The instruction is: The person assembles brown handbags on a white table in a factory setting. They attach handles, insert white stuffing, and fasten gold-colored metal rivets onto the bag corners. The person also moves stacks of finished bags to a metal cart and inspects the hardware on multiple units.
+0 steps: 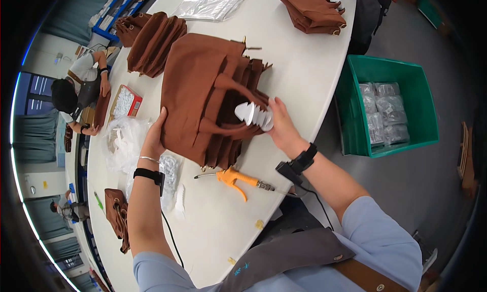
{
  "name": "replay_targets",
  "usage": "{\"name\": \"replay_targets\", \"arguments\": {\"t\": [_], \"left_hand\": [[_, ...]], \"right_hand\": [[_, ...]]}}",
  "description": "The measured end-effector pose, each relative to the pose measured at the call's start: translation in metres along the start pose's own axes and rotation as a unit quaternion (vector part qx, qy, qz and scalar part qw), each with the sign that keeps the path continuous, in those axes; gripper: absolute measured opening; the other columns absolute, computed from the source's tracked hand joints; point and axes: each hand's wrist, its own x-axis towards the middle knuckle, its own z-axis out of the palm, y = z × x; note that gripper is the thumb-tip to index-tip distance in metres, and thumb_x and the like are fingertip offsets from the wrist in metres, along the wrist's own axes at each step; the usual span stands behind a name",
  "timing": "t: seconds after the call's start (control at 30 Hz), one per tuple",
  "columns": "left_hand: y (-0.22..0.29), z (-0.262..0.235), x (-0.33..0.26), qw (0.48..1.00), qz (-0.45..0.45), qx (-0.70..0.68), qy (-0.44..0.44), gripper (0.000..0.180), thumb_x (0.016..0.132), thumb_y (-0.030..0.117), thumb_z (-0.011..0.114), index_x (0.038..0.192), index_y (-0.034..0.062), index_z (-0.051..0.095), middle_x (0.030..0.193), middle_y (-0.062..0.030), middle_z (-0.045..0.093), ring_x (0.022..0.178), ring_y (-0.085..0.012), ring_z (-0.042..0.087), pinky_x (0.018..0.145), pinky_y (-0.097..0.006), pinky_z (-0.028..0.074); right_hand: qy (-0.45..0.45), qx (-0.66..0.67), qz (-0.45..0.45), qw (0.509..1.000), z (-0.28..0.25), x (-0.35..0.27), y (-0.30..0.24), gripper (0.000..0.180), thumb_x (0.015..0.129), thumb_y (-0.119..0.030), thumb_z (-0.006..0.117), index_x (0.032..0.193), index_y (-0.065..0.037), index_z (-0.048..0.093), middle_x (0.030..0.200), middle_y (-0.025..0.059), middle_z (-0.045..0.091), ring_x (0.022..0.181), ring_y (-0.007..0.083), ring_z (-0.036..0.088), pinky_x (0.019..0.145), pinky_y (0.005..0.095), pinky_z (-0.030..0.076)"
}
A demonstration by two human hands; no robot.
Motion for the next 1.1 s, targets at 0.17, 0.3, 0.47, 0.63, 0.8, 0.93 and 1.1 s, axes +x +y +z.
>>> {"name": "replay_targets", "arguments": {"t": [0.17,0.3,0.47,0.63,0.8,0.93,1.1], "left_hand": [[-0.015,0.046,-0.002,0.999,0.004,-0.043,0.004,0.064,0.093,0.048,0.053,0.136,0.0020,0.042,0.136,-0.0120,0.051,0.122,-0.0234,0.052,0.102,-0.038,0.044],[-0.024,0.101,-0.005,0.997,-0.021,-0.044,-0.055,0.070,0.095,0.054,0.047,0.142,0.0046,0.032,0.144,-0.0112,0.041,0.130,-0.0261,0.044,0.102,-0.046,0.042],[-0.033,0.160,0.002,0.997,-0.017,-0.006,-0.076,0.073,0.096,0.057,0.038,0.146,0.0057,0.024,0.147,-0.0118,0.038,0.133,-0.0284,0.039,0.101,-0.050,0.042],[-0.020,0.175,0.021,0.993,-0.003,0.079,-0.090,0.073,0.096,0.058,0.036,0.144,0.0049,0.028,0.139,-0.0128,0.046,0.121,-0.0256,0.051,0.095,-0.046,0.046],[-0.012,0.190,0.032,0.991,0.026,0.097,-0.089,0.071,0.095,0.058,0.040,0.145,0.0092,0.028,0.136,-0.0120,0.047,0.116,-0.0243,0.052,0.091,-0.042,0.047],[-0.024,0.175,0.042,0.992,0.081,0.077,-0.066,0.090,0.090,0.053,0.055,0.147,-0.0017,0.013,0.143,-0.0210,0.037,0.130,-0.0290,0.041,0.105,-0.039,0.038],[-0.025,0.180,0.010,0.964,0.234,0.115,-0.042,0.105,0.083,0.060,0.061,0.143,-0.0127,0.015,0.137,-0.0318,0.041,0.128,-0.0367,0.044,0.105,-0.037,0.038]], "right_hand": [[-0.077,0.006,0.029,0.997,-0.023,0.053,-0.064,0.068,0.091,-0.057,0.046,0.142,-0.014,0.032,0.125,0.0075,0.051,0.114,0.0242,0.051,0.095,0.0486,0.042],[-0.087,-0.044,0.043,0.994,-0.056,0.091,-0.128,0.077,0.089,-0.064,0.041,0.142,-0.010,0.031,0.122,0.0075,0.051,0.109,0.0261,0.053,0.089,0.0488,0.045],[-0.068,-0.085,0.033,0.994,-0.078,0.117,-0.159,0.067,0.090,-0.065,0.037,0.137,-0.018,0.041,0.121,0.0030,0.055,0.101,0.0227,0.056,0.083,0.0426,0.046],[-0.078,-0.012,-0.006,0.997,-0.118,0.109,-0.153,0.057,0.093,-0.062,0.036,0.133,-0.023,0.046,0.132,0.0017,0.050,0.117,0.0248,0.047,0.097,0.0477,0.039],[-0.049,0.014,-0.040,0.998,-0.127,0.097,-0.158,0.059,0.095,-0.060,0.030,0.137,-0.021,0.041,0.138,0.0056,0.047,0.123,0.0289,0.046,0.102,0.0506,0.034],[-0.057,-0.056,-0.008,0.997,-0.129,0.107,-0.151,0.065,0.091,-0.066,0.033,0.139,-0.022,0.035,0.138,0.0053,0.042,0.124,0.0287,0.041,0.101,0.0505,0.033],[-0.078,-0.045,-0.055,0.994,-0.160,0.081,-0.149,0.061,0.091,-0.063,0.043,0.130,-0.016,0.041,0.123,0.0040,0.047,0.112,0.0244,0.047,0.096,0.0472,0.038]]}}
